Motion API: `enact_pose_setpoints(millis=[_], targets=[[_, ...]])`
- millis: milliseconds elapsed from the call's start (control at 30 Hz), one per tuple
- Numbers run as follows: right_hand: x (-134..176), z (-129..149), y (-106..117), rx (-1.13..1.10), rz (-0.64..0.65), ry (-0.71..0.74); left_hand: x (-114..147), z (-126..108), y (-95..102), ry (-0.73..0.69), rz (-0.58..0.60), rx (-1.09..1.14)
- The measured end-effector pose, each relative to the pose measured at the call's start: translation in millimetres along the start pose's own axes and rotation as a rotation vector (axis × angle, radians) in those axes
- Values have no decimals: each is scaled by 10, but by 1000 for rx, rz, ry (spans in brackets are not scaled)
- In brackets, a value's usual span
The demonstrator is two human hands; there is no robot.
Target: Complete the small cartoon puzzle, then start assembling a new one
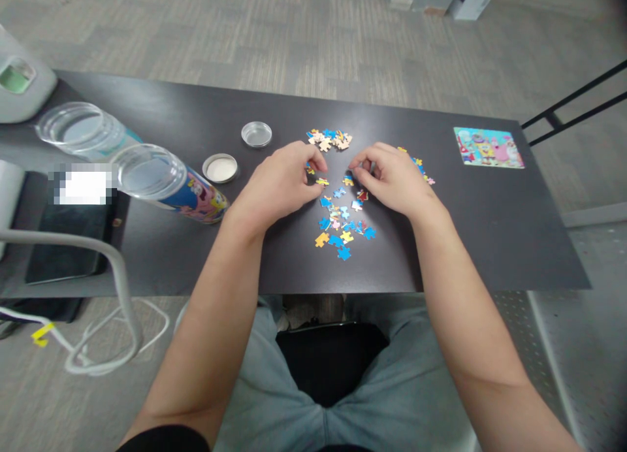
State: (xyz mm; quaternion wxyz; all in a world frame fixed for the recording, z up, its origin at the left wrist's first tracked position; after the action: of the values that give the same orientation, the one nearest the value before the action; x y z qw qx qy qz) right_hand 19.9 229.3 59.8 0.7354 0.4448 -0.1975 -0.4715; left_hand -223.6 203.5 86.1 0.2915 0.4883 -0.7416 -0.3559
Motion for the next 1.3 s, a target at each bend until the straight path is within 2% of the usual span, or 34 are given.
enact_pose_setpoints(millis=[333,533,800,900,1000,1133,1200,1300], targets=[[1,-24,-6,11,27,4,14,159,75,186,-134,-115],[6,-10,-19,-6,85,2,21,216,54,222,-132,-123],[35,88,-55,-66,150,78,30,137,59,299,-95,-140],[38,121,-66,-78,171,111,35,123,51,285,-106,-142],[40,165,-94,-60,235,135,39,103,44,281,-125,-158],[49,222,-124,-126,310,176,49,47,33,298,-89,-202],[44,211,-109,-150,271,164,52,31,29,280,-61,-183],[33,141,-69,-127,145,86,46,50,24,225,-19,-121]])
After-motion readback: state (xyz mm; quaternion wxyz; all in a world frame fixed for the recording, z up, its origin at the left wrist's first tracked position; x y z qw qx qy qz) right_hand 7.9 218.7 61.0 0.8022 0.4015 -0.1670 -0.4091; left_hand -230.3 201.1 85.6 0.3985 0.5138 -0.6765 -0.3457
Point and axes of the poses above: each hand's wrist, its own x-axis away from the middle knuckle, its own y-axis out of the back of the hand, z = x × y, the point moved 5 cm from there along -x, towards the middle knuckle, and after that the axes turned 6 degrees about z, right-handed, at the moved point
